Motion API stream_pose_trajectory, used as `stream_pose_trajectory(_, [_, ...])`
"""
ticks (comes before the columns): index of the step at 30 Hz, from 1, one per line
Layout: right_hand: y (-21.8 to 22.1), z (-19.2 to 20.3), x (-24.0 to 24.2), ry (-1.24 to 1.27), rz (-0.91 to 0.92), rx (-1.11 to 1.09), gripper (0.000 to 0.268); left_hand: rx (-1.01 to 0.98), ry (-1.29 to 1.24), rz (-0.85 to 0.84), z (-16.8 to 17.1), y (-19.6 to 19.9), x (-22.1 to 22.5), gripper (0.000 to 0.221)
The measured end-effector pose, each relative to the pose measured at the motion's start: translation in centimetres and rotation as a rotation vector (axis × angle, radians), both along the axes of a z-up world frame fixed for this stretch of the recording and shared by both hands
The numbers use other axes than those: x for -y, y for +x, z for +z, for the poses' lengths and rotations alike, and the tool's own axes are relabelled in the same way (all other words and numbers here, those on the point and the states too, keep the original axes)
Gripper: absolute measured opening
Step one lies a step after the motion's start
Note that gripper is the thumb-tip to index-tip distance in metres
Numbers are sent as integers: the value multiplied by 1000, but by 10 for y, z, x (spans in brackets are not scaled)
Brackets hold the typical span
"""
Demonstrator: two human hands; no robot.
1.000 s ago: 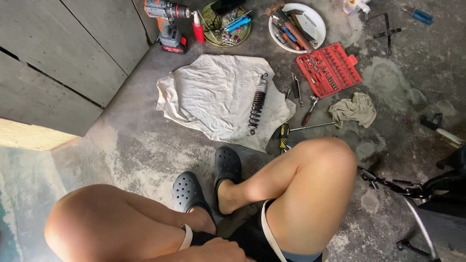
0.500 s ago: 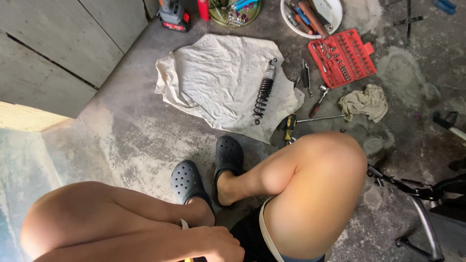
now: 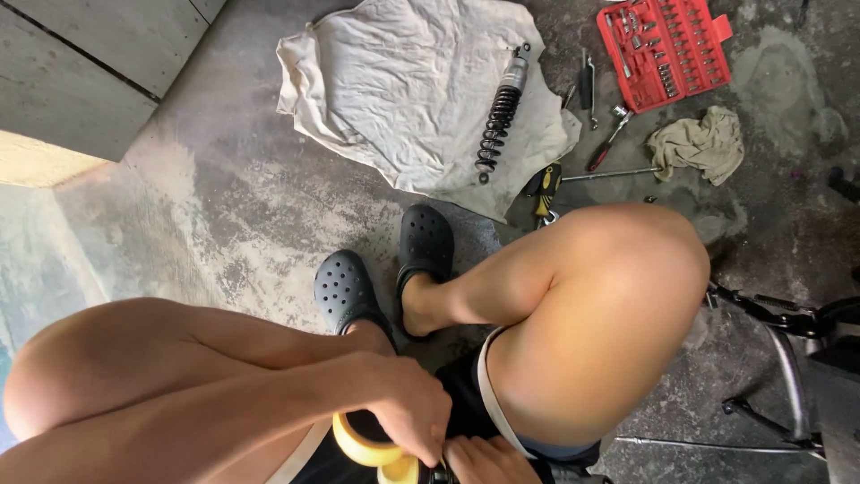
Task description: The person masks motorcycle shock absorbers with tape for maintenance or painting.
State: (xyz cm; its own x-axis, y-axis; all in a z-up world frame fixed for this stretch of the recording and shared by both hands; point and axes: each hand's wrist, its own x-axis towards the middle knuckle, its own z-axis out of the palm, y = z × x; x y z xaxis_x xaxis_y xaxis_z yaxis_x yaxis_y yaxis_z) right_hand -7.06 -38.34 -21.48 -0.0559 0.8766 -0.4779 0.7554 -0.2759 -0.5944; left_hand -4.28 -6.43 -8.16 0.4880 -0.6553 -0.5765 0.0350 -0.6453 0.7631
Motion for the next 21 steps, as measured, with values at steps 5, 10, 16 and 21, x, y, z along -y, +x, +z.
stream_pose_trajectory(5, [89,121,-106,-106,-103,-95,38,35,68,-36,38,25,-26,37])
stream_pose_trajectory(10, [126,211,-174,160,-46,-45,37,25,320,65,121,36,-59,34])
stream_pose_trajectory(16, [142,278,-209,556,128,-96,51,-163,94,177,189,28,-98,38])
stream_pose_trajectory(21, [133,204,-137,602,363,-84,27,-122,-2,289,200,-12,-114,38])
